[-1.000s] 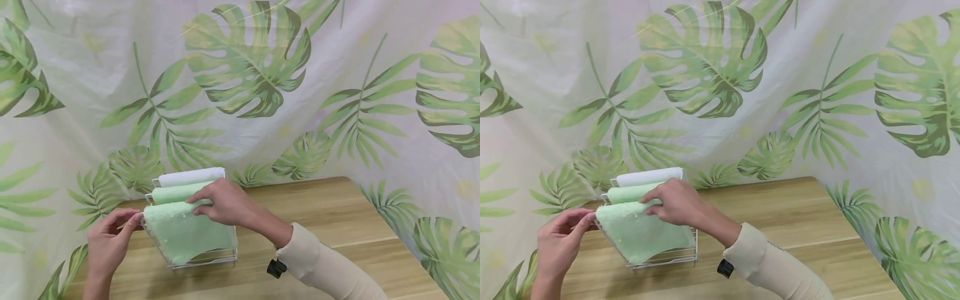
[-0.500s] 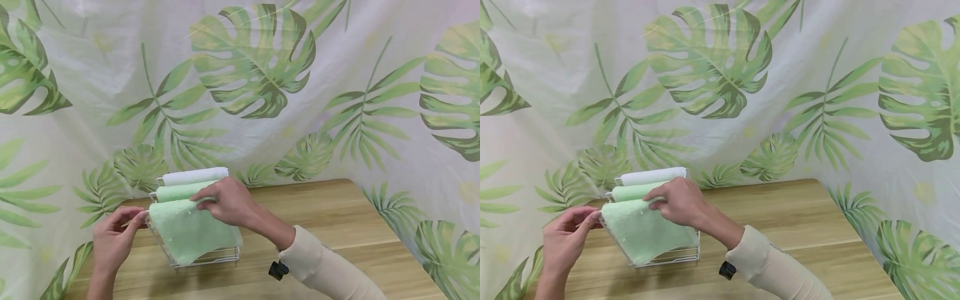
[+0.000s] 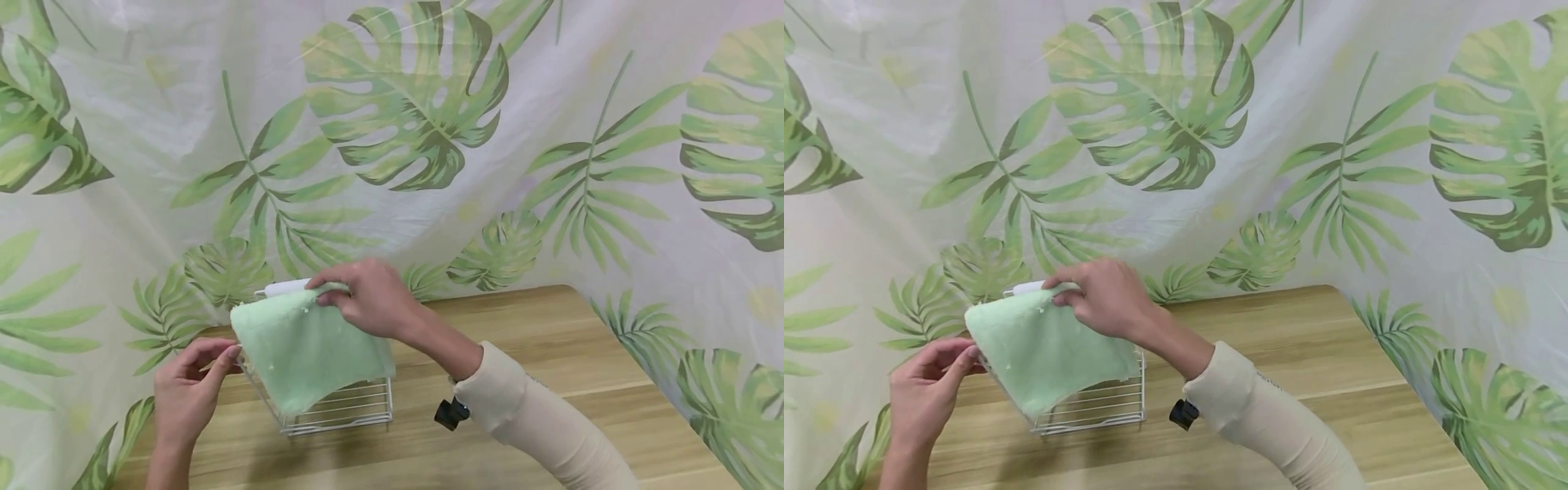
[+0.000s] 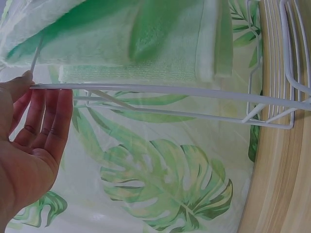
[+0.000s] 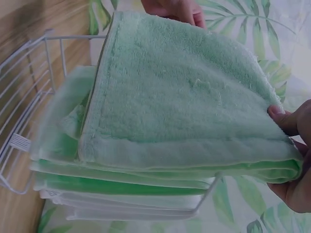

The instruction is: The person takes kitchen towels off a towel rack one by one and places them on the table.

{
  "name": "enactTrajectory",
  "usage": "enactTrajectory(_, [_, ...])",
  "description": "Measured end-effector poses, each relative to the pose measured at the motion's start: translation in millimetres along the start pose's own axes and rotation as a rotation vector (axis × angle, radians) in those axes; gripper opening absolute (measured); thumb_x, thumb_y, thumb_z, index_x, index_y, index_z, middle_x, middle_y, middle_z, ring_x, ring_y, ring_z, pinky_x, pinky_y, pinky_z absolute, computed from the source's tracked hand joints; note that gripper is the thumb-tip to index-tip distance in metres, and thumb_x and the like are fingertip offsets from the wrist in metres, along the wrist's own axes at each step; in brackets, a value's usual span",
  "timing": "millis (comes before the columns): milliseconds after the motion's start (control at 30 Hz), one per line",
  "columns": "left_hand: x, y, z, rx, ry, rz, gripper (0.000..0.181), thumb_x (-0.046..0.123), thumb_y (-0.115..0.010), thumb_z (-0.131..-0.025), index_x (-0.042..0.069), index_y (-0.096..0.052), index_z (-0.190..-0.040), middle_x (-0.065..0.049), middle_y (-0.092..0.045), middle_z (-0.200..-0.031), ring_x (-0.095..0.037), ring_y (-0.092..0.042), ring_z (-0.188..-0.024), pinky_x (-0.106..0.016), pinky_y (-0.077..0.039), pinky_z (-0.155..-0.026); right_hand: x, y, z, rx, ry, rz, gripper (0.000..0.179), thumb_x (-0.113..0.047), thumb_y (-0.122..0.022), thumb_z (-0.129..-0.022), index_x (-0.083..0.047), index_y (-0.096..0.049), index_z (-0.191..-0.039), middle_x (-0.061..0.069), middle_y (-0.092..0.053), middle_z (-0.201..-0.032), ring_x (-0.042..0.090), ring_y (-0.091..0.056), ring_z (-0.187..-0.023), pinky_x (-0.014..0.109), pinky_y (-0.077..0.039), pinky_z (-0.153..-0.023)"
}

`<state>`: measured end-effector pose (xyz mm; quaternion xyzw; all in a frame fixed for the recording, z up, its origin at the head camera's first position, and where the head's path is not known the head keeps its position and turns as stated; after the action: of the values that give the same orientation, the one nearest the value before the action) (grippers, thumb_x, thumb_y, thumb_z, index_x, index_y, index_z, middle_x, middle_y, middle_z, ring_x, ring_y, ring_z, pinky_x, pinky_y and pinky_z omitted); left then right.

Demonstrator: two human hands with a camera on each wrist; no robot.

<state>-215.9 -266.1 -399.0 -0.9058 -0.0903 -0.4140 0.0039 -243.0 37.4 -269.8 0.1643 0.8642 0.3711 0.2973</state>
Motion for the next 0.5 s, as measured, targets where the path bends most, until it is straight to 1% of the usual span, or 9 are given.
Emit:
enactTrajectory(100, [0.2, -0.6, 0.3, -0.008, -0.010, 0.009, 0.011, -0.027, -0.063, -0.092, -0.023, -0.065, -0.101, 0.009, -0.080, -0.095, -0.003, -0.078, -0.080, -0.020, -0.067, -0.068, -1, 9, -6.1, 0.004, -0.003, -0.011, 0.017, -0.018, -0.079, -0.099, -0.016, -0.083, -0.116, 0.001, -0.085, -0.102, 0.000, -0.019, -0.050, 0.015, -0.022, -0.051])
enactTrajectory(200, [0.1, -0.8, 0.7, -0.007, -0.010, 0.005, 0.010, -0.027, -0.064, -0.092, -0.023, -0.065, -0.101, 0.009, -0.080, -0.095, -0.004, -0.078, -0.079, -0.019, -0.067, -0.068, -3, 18, -12.0, 0.012, -0.014, -0.018, 0.017, -0.019, -0.079, -0.099, -0.016, -0.083, -0.115, 0.002, -0.084, -0.094, 0.001, -0.018, -0.051, 0.016, -0.021, -0.051])
enactTrajectory(267, [0.1, -1.0, 0.8, -0.004, -0.007, 0.001, 0.010, -0.026, -0.064, -0.092, -0.022, -0.065, -0.101, 0.009, -0.080, -0.095, -0.005, -0.078, -0.079, -0.019, -0.067, -0.067, -4, 23, -15.8, 0.010, -0.028, -0.029, 0.017, -0.019, -0.078, -0.100, -0.016, -0.083, -0.116, 0.002, -0.084, -0.098, 0.002, -0.019, -0.052, 0.015, -0.024, -0.052])
enactTrajectory(300, [-0.1, -1.0, 0.9, -0.005, -0.008, -0.001, 0.009, -0.026, -0.065, -0.092, -0.023, -0.065, -0.101, 0.009, -0.079, -0.095, -0.005, -0.078, -0.078, -0.019, -0.067, -0.067, -5, 26, -17.7, 0.011, -0.031, -0.033, 0.017, -0.019, -0.079, -0.100, -0.016, -0.083, -0.115, 0.002, -0.084, -0.100, -0.001, -0.025, -0.054, 0.015, -0.027, -0.055])
enactTrajectory(333, [-0.4, -0.9, 1.1, -0.005, -0.009, -0.001, 0.009, -0.026, -0.064, -0.092, -0.023, -0.064, -0.101, 0.009, -0.079, -0.095, -0.005, -0.078, -0.079, -0.019, -0.067, -0.067, -6, 29, -19.5, 0.006, -0.038, -0.040, 0.017, -0.019, -0.079, -0.100, -0.016, -0.083, -0.116, 0.002, -0.084, -0.101, 0.000, -0.027, -0.054, 0.014, -0.030, -0.057])
enactTrajectory(367, [-0.6, -0.9, 1.1, -0.004, -0.009, 0.000, 0.009, -0.026, -0.064, -0.092, -0.023, -0.064, -0.100, 0.009, -0.079, -0.095, -0.005, -0.077, -0.079, -0.019, -0.067, -0.067, -6, 32, -21.5, 0.002, -0.046, -0.051, 0.017, -0.019, -0.079, -0.100, -0.015, -0.083, -0.116, 0.002, -0.084, -0.106, 0.002, -0.028, -0.055, 0.015, -0.032, -0.058])
enactTrajectory(433, [-0.7, -0.9, 1.0, -0.002, -0.004, 0.005, 0.009, -0.026, -0.064, -0.092, -0.024, -0.064, -0.100, 0.010, -0.079, -0.095, -0.005, -0.078, -0.079, -0.019, -0.067, -0.067, -8, 38, -25.3, 0.000, -0.051, -0.066, 0.018, -0.017, -0.079, -0.100, -0.015, -0.083, -0.116, 0.001, -0.083, -0.117, 0.003, -0.040, -0.061, 0.017, -0.040, -0.066])
enactTrajectory(500, [-0.5, -0.7, 1.0, 0.006, 0.004, 0.006, 0.008, -0.026, -0.064, -0.092, -0.025, -0.063, -0.100, 0.010, -0.080, -0.095, -0.004, -0.078, -0.080, -0.019, -0.067, -0.067, -9, 45, -29.5, -0.003, -0.061, -0.085, 0.018, -0.016, -0.079, -0.099, -0.014, -0.083, -0.117, 0.001, -0.082, -0.118, 0.002, -0.060, -0.074, 0.016, -0.050, -0.078])
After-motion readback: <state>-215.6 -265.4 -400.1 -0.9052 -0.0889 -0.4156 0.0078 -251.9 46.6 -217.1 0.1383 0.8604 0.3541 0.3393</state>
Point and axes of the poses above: each hand's wrist, its own z-axis away from the middle knuckle, its own y-axis out of the back of the hand, x = y × z, the point moved 1 cm from there along -z, towards the middle knuckle
